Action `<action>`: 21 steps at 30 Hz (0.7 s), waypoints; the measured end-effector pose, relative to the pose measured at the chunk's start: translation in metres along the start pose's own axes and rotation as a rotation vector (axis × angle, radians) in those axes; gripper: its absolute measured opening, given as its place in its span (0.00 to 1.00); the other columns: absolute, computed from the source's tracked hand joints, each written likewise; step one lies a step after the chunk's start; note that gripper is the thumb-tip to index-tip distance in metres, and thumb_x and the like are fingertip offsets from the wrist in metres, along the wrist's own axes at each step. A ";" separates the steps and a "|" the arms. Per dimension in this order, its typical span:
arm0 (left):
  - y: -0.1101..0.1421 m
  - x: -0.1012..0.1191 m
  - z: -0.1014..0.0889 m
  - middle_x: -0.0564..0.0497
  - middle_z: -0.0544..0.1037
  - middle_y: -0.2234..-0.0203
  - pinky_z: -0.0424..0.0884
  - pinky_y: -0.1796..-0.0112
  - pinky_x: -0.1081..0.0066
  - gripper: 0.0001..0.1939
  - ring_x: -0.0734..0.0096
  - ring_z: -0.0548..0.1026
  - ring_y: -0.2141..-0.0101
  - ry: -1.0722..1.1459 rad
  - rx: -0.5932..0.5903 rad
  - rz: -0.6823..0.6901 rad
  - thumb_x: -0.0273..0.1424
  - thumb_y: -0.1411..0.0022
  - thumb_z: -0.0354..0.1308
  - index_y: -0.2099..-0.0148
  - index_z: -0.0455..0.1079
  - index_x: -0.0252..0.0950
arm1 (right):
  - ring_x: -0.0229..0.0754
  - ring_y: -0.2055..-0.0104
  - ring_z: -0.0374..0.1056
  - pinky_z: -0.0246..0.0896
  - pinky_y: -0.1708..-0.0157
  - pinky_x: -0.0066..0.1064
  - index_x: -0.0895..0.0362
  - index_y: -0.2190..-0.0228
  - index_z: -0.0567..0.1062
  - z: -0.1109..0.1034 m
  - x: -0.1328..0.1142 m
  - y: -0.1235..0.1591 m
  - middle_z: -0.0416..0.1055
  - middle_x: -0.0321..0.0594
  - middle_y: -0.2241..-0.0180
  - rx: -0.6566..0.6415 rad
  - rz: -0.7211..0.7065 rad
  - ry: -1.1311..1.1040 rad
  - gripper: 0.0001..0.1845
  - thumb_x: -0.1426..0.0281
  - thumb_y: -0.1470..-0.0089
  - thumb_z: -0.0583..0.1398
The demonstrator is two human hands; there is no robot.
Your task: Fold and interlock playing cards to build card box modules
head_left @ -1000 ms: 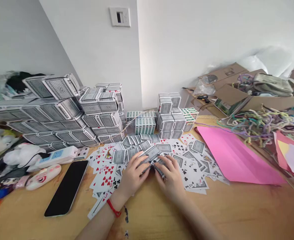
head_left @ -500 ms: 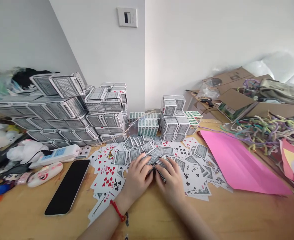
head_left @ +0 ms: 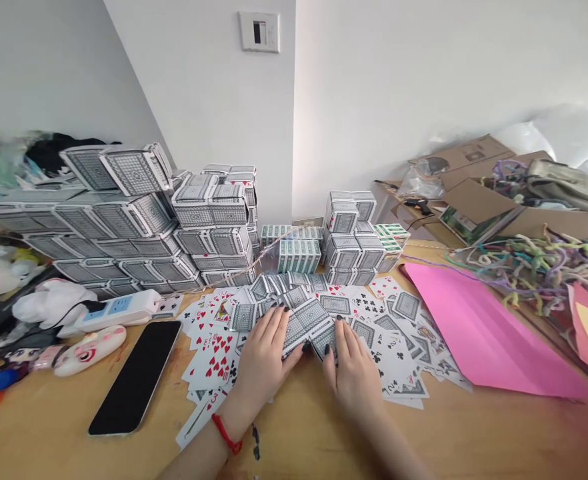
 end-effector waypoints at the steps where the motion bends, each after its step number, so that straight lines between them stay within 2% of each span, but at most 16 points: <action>1: -0.001 0.001 0.000 0.40 0.65 0.45 0.62 0.48 0.56 0.28 0.54 0.60 0.44 -0.024 0.006 0.007 0.39 0.40 0.50 0.40 0.54 0.33 | 0.57 0.47 0.60 0.61 0.53 0.48 0.66 0.43 0.54 -0.001 -0.001 -0.001 0.64 0.59 0.49 0.004 -0.005 0.027 0.29 0.69 0.45 0.49; 4: -0.002 0.002 0.000 0.38 0.67 0.47 0.63 0.48 0.57 0.27 0.55 0.62 0.45 -0.017 0.017 -0.010 0.38 0.39 0.49 0.41 0.55 0.31 | 0.57 0.49 0.61 0.62 0.55 0.48 0.67 0.45 0.58 -0.002 -0.003 -0.004 0.66 0.60 0.52 -0.003 -0.004 0.039 0.27 0.69 0.46 0.50; 8: -0.002 -0.001 0.003 0.41 0.65 0.46 0.61 0.47 0.57 0.25 0.57 0.60 0.44 0.119 0.004 -0.061 0.36 0.39 0.50 0.41 0.55 0.34 | 0.55 0.54 0.66 0.65 0.60 0.44 0.64 0.47 0.62 -0.005 0.001 -0.003 0.68 0.57 0.54 -0.018 0.038 -0.119 0.25 0.67 0.46 0.51; 11: -0.001 -0.012 0.002 0.42 0.62 0.46 0.61 0.47 0.57 0.24 0.56 0.60 0.45 0.262 0.042 -0.180 0.38 0.41 0.52 0.43 0.58 0.38 | 0.50 0.59 0.69 0.66 0.62 0.40 0.60 0.52 0.67 -0.006 0.011 -0.003 0.72 0.51 0.59 -0.048 0.200 -0.414 0.20 0.66 0.46 0.52; 14: -0.001 -0.024 0.000 0.42 0.64 0.50 0.64 0.51 0.57 0.24 0.56 0.64 0.48 0.402 0.096 -0.286 0.39 0.42 0.54 0.45 0.58 0.39 | 0.47 0.59 0.69 0.66 0.61 0.36 0.57 0.61 0.71 0.000 0.021 -0.004 0.73 0.47 0.60 -0.111 0.398 -0.803 0.14 0.64 0.45 0.51; 16: -0.002 -0.027 -0.002 0.43 0.67 0.53 0.65 0.52 0.57 0.23 0.57 0.66 0.51 0.462 0.116 -0.280 0.38 0.43 0.54 0.46 0.58 0.39 | 0.47 0.56 0.68 0.65 0.58 0.36 0.57 0.62 0.71 0.005 0.025 -0.005 0.72 0.46 0.57 -0.126 0.494 -0.995 0.14 0.63 0.46 0.52; 19: -0.001 -0.024 -0.007 0.43 0.67 0.54 0.65 0.52 0.56 0.24 0.56 0.67 0.52 0.507 0.144 -0.190 0.39 0.44 0.56 0.46 0.58 0.39 | 0.48 0.51 0.65 0.62 0.54 0.39 0.55 0.55 0.67 0.012 0.031 -0.007 0.69 0.46 0.52 -0.128 0.590 -1.170 0.18 0.61 0.47 0.54; 21: 0.000 -0.017 -0.008 0.42 0.67 0.54 0.65 0.52 0.56 0.27 0.56 0.67 0.52 0.552 0.130 -0.093 0.40 0.47 0.58 0.46 0.58 0.39 | 0.47 0.49 0.63 0.62 0.53 0.40 0.53 0.51 0.64 0.012 0.032 -0.008 0.67 0.45 0.50 -0.152 0.595 -1.222 0.22 0.60 0.46 0.54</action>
Point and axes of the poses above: each hand's wrist, its own y-axis away from the middle knuckle, its own z-axis out of the palm, x = y × z, the point moved 5 cm from there along -y, towards the middle knuckle
